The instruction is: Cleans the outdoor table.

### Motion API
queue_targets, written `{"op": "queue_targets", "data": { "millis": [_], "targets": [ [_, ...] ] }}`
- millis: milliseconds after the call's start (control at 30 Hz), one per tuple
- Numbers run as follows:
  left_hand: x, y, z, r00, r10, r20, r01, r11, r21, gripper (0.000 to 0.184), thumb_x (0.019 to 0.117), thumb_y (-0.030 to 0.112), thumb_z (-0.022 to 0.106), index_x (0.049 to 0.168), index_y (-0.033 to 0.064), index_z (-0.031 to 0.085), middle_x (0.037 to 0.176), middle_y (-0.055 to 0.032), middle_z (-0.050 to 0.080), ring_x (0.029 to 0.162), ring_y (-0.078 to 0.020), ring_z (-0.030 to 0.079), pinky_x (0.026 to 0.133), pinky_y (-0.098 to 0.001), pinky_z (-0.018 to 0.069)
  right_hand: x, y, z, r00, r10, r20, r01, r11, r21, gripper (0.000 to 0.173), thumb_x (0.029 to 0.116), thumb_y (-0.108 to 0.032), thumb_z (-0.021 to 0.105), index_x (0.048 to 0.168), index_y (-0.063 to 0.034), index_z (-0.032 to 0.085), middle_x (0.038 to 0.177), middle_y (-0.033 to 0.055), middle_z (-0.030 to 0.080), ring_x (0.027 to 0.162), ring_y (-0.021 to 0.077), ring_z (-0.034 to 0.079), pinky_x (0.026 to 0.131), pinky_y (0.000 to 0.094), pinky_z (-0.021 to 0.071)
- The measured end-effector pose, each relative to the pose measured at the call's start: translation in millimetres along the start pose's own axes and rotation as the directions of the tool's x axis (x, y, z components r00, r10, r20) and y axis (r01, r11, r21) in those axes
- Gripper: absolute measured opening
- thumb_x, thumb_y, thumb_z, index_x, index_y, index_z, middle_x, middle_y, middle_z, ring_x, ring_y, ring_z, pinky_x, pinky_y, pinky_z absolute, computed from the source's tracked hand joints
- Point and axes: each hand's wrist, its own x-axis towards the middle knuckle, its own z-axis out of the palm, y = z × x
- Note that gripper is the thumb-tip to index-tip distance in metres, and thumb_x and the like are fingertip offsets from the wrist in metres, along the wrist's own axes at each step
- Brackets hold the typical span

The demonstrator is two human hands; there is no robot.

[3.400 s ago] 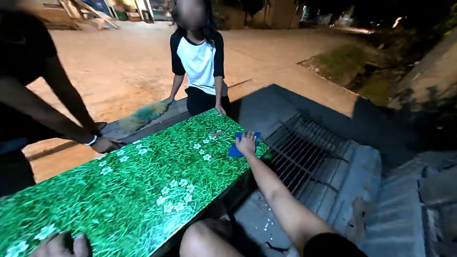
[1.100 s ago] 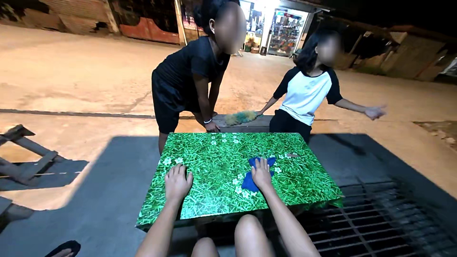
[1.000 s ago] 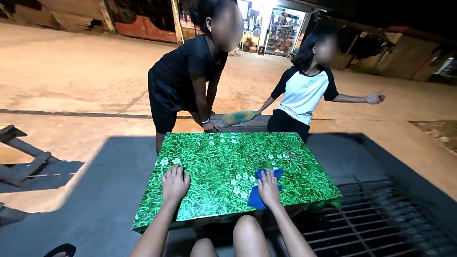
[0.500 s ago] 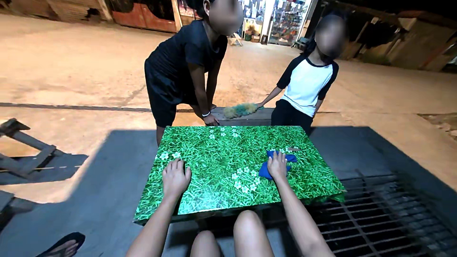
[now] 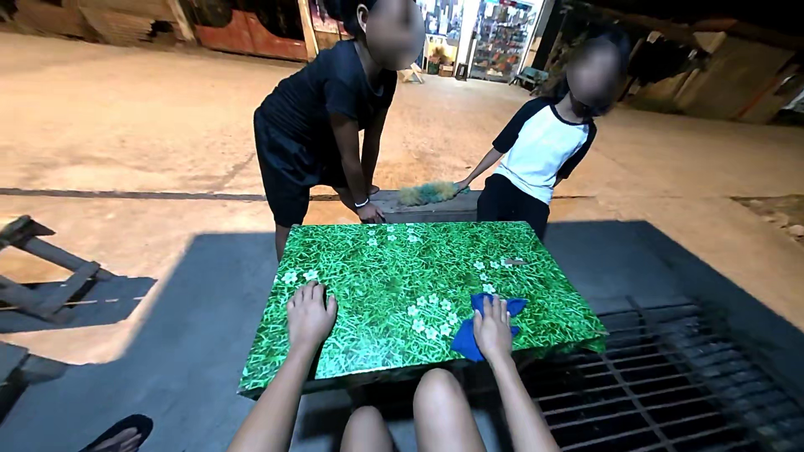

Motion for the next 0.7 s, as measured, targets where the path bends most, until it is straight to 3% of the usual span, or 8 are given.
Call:
{"op": "queue_targets", "data": {
  "millis": [133, 433, 567, 700],
  "targets": [
    [2.7, 0.4, 0.2, 1.0, -0.014, -0.001, 0.014, 1.0, 0.023, 0.046, 0.1062, 0.032, 0.043, 0.139, 0.0049, 0.058, 0.157, -0.0172, 0.047, 0.147, -0.0381, 0.04, 0.12, -0.0578, 0.0283, 3.4, -9.6, 0.6, 1.0, 0.011, -0.018, -0.011, 1.0, -0.019, 0.057, 0.1098, -0.032, 0.04, 0.158, -0.0018, 0.037, 0.169, 0.0227, 0.022, 0.158, 0.0404, 0.017, 0.128, 0.0537, 0.015],
    [1.8, -0.7, 3.5, 0.999, 0.004, -0.036, -0.003, 1.0, 0.027, 0.047, 0.1051, 0.033, 0.043, 0.138, 0.0052, 0.06, 0.156, -0.0166, 0.048, 0.146, -0.0368, 0.042, 0.119, -0.0569, 0.0298, 118.8, -38.8, -2.3, 1.0, 0.025, -0.006, -0.025, 0.999, 0.037, 0.068, 0.1065, -0.05, 0.045, 0.157, -0.0042, 0.04, 0.168, 0.0216, 0.026, 0.158, 0.037, 0.017, 0.128, 0.0545, 0.0157],
    [1.2, -1.1, 4.6, 1.0, -0.001, -0.029, 0.002, 1.0, 0.024, 0.047, 0.1047, 0.034, 0.043, 0.138, 0.0059, 0.06, 0.155, -0.0158, 0.049, 0.146, -0.036, 0.042, 0.119, -0.0564, 0.03, 115.3, -34.4, -0.4, 1.0, 0.007, -0.001, -0.007, 0.999, 0.038, 0.063, 0.1087, -0.043, 0.041, 0.158, -0.0048, 0.038, 0.17, 0.0209, 0.021, 0.159, 0.0364, 0.014, 0.128, 0.0534, 0.0138],
    [1.2, 1.1, 1.3, 1.0, -0.016, -0.007, 0.017, 1.0, 0.027, 0.047, 0.1055, 0.035, 0.045, 0.14, 0.0063, 0.059, 0.156, -0.0154, 0.048, 0.147, -0.0359, 0.041, 0.119, -0.0561, 0.0295, 70.6, -15.7, 3.4, 0.994, -0.106, 0.016, 0.105, 0.993, 0.047, 0.06, 0.1088, -0.041, 0.04, 0.158, -0.0069, 0.039, 0.17, 0.0175, 0.023, 0.159, 0.0349, 0.016, 0.129, 0.051, 0.0142]
  ]
}}
